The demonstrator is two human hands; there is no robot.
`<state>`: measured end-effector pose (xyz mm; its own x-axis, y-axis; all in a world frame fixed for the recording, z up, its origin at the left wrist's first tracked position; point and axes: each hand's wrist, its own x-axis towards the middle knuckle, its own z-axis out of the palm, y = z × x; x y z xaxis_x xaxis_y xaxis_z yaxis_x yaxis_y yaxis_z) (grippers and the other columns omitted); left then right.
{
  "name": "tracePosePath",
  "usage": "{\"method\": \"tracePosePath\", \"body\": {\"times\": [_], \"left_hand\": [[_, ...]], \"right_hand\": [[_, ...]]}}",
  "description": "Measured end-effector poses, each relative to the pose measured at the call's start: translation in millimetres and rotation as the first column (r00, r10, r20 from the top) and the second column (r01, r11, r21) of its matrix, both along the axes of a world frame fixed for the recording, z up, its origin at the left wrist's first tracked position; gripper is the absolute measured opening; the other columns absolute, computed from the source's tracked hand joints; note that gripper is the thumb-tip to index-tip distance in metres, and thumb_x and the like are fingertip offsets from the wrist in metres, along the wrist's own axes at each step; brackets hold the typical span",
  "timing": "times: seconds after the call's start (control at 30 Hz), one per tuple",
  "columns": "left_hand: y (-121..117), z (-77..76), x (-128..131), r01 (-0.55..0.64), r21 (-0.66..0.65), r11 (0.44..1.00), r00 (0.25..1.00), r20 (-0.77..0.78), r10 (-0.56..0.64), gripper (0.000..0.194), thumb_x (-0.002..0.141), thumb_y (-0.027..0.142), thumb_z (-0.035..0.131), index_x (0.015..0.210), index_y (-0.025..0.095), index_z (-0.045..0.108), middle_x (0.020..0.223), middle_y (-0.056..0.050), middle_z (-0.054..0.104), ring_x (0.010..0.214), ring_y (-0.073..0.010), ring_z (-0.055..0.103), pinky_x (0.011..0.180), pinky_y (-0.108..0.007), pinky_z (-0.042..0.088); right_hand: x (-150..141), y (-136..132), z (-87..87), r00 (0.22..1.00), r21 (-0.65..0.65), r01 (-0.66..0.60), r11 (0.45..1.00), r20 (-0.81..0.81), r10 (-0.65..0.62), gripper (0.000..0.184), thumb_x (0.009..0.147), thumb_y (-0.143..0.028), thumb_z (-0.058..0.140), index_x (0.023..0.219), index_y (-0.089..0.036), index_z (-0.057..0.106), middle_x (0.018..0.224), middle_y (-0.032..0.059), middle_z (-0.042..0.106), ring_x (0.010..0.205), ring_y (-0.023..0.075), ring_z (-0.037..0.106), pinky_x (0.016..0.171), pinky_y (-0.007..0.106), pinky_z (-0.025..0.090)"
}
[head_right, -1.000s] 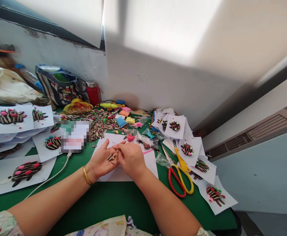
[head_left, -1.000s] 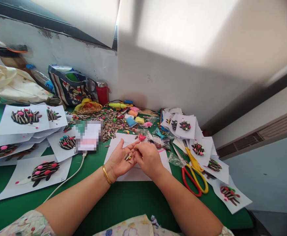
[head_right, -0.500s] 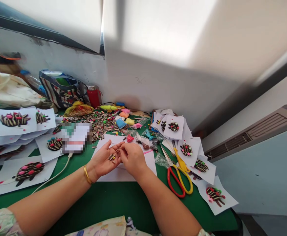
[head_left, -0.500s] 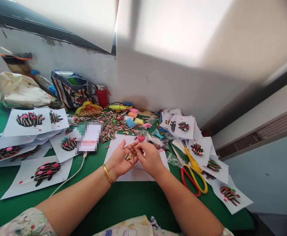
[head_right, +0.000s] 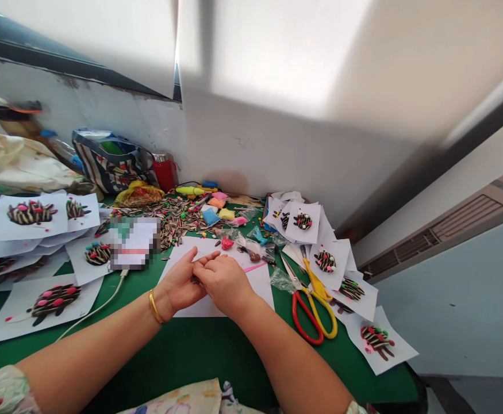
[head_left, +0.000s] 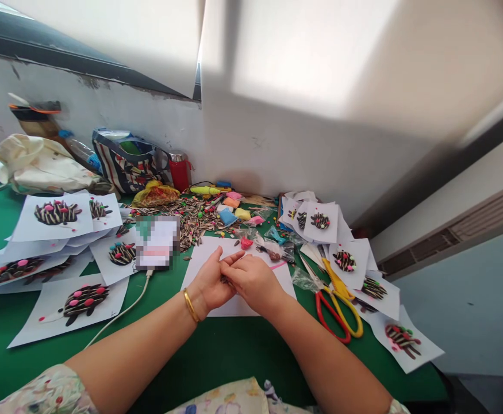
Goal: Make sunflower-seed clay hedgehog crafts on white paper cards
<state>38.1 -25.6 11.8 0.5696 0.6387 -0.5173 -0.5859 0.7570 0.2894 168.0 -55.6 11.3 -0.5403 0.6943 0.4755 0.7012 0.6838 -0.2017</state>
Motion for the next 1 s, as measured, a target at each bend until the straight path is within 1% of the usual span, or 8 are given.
{"method": "tracePosePath", "body": {"times": [0.17,0.33,0.47,0.53,0.63,0.77,0.9,1.0], "left_hand": [[0,0.8,0,0.007,0.009,1.000,1.000,-0.003,-0.007,0.051,0.099,0.050,0.029,0.114,0.010,0.058,0.085,-0.012,0.068,0.072,-0.0219,0.069,0.067,-0.035,0.057],[0,3.0,-2,-0.028,0.014,1.000,0.995,0.096,0.027,0.046,0.100,0.044,0.029,0.106,0.009,0.058,0.073,-0.008,0.065,0.060,-0.0168,0.066,0.057,-0.027,0.055],[5,8.5,-2,-0.097,0.023,0.995,0.995,0.023,0.096,0.040,0.101,0.039,0.029,0.099,0.011,0.058,0.081,-0.011,0.066,0.068,-0.0187,0.068,0.062,-0.031,0.059],[18,11.1,-4,-0.162,0.065,0.985,0.984,-0.064,0.166,0.033,0.101,0.032,0.032,0.092,0.012,0.057,0.078,-0.009,0.063,0.071,-0.0172,0.068,0.063,-0.030,0.059],[51,12.2,-11,-0.214,0.279,0.936,0.909,-0.295,0.295,0.016,0.094,0.015,0.045,0.082,0.014,0.054,0.065,-0.001,0.055,0.054,-0.0080,0.058,0.047,-0.015,0.046],[102,7.5,-22,-0.287,0.450,0.846,0.790,-0.388,0.475,0.013,0.086,0.008,0.052,0.091,0.020,0.054,0.065,0.004,0.054,0.043,-0.0030,0.045,0.041,-0.012,0.031],[134,0.1,-28,-0.183,0.584,0.791,0.716,-0.472,0.514,0.023,0.073,0.009,0.069,0.093,0.017,0.061,0.081,-0.003,0.068,0.067,-0.0106,0.060,0.059,-0.019,0.043],[147,-1.8,-31,-0.051,0.629,0.776,0.696,-0.535,0.479,0.023,0.077,0.035,0.070,0.087,0.015,0.068,0.089,-0.011,0.072,0.091,-0.0214,0.063,0.074,-0.029,0.046]], "right_hand": [[3,2,-7.0,0.996,-0.021,-0.008,1.000,-0.085,0.006,0.016,0.088,-0.016,0.053,0.093,-0.021,0.068,0.081,0.0052,0.067,0.081,0.0189,0.059,0.075,0.031,0.043],[8,2,-4.9,0.933,-0.089,0.117,0.989,-0.331,-0.140,0.019,0.084,-0.013,0.051,0.093,-0.019,0.067,0.087,0.0057,0.068,0.081,0.0188,0.059,0.074,0.030,0.045],[16,4,2.4,0.851,-0.230,0.166,0.959,-0.459,-0.257,0.018,0.084,-0.015,0.050,0.088,-0.020,0.067,0.080,0.0029,0.066,0.074,0.0166,0.057,0.068,0.027,0.044],[20,6,2.8,0.808,-0.278,0.171,0.945,-0.509,-0.296,0.017,0.084,-0.017,0.051,0.088,-0.020,0.067,0.080,0.0022,0.065,0.072,0.0158,0.057,0.067,0.027,0.044],[23,10,-0.6,0.764,-0.318,0.179,0.931,-0.551,-0.335,0.015,0.085,-0.022,0.051,0.086,-0.020,0.066,0.079,0.0015,0.064,0.070,0.0156,0.056,0.067,0.027,0.044],[25,12,-5.6,0.746,-0.359,0.167,0.918,-0.562,-0.356,0.015,0.085,-0.024,0.051,0.086,-0.020,0.066,0.080,0.0014,0.064,0.071,0.0156,0.055,0.067,0.027,0.044],[26,14,-6.8,0.743,-0.389,0.161,0.907,-0.558,-0.371,0.015,0.084,-0.024,0.051,0.084,-0.020,0.065,0.079,0.0009,0.064,0.069,0.0152,0.055,0.064,0.026,0.043],[29,15,-6.3,0.740,-0.401,0.167,0.901,-0.553,-0.383,0.014,0.084,-0.024,0.052,0.085,-0.020,0.065,0.077,0.0001,0.064,0.067,0.0146,0.054,0.063,0.026,0.042]]}}
